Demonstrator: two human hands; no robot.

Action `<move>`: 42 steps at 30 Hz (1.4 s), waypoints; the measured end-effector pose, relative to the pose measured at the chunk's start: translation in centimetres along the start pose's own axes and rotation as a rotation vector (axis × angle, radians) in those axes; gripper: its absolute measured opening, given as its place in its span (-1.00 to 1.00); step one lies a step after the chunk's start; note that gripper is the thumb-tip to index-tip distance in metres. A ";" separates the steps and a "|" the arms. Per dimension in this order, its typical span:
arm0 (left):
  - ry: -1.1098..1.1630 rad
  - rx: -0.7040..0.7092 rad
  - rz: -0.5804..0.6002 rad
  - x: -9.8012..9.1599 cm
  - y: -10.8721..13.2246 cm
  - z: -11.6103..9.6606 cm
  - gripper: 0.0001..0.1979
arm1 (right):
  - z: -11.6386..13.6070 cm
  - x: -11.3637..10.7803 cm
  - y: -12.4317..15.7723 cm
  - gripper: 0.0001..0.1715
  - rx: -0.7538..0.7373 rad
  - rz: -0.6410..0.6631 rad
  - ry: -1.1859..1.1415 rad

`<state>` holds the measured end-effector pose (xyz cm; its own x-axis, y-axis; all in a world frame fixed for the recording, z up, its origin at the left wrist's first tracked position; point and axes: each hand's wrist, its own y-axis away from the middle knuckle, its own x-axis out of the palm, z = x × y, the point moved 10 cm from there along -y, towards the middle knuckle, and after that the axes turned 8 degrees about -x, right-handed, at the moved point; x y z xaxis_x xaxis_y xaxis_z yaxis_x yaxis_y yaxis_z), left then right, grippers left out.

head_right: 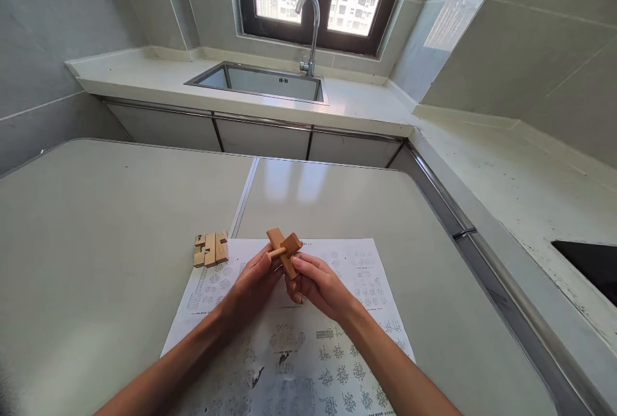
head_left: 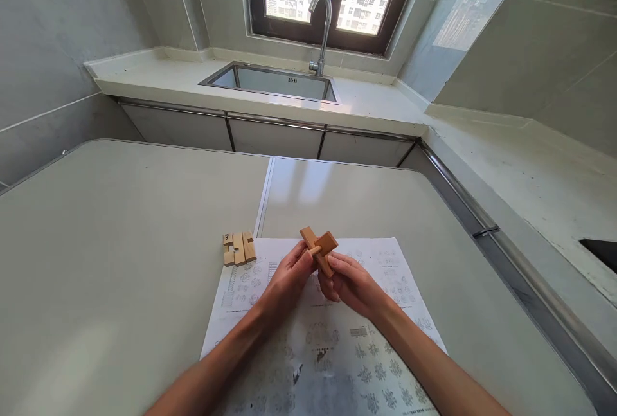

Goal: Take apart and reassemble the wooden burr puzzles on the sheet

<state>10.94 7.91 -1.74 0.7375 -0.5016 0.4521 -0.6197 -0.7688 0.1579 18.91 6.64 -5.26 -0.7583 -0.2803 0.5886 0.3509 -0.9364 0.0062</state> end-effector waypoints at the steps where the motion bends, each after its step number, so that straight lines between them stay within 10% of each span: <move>1: -0.038 0.021 -0.041 -0.4 0.1 -0.2 -0.37 | 0.0 -0.2 0.0 -0.63 -0.003 -0.024 0.002; 17: -0.227 0.089 -0.195 -1.5 0.3 -0.8 -0.19 | 0.8 -2.3 0.0 -0.64 -0.087 -0.264 -0.043; 42: -0.225 0.113 -0.291 -2.1 0.7 -1.3 -0.25 | 1.4 -1.6 -0.1 -0.65 -0.111 -0.196 0.003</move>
<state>8.56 8.95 -1.41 0.9266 -0.3204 0.1966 -0.3511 -0.9246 0.1481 20.90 7.45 -5.10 -0.8076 -0.0911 0.5826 0.1341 -0.9905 0.0309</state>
